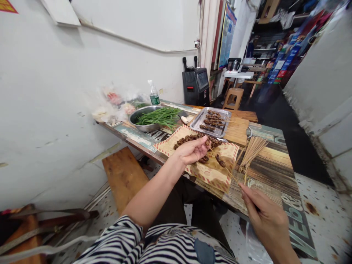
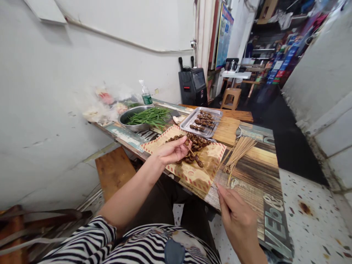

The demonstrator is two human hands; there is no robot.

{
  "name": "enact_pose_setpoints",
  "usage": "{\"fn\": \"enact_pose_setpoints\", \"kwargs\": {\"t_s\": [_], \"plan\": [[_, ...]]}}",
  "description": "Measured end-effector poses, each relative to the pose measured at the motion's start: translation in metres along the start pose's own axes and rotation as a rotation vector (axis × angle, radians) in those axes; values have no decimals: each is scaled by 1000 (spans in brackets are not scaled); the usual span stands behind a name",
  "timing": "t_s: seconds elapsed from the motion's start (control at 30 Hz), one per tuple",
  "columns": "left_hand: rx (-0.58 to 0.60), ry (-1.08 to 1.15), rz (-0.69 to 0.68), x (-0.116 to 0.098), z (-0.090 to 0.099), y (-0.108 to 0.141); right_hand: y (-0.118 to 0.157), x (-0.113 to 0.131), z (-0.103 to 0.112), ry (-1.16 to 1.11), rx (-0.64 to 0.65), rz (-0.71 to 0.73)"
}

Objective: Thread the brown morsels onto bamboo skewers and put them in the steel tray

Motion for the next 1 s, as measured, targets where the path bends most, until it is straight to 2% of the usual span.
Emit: {"fn": "enact_pose_setpoints", "kwargs": {"t_s": [1.0], "plan": [[20,-2,-3,1,0,-1,3,0,1,-28,3,-22]]}}
Point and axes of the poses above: each hand's wrist, its own y-axis away from the middle knuckle, its own z-axis out of the back of the hand, x = y × z, the point moved 1 cm from there along -y, towards the middle knuckle, and after that the axes turned 12 degrees about -y, right-handed, at the moved point
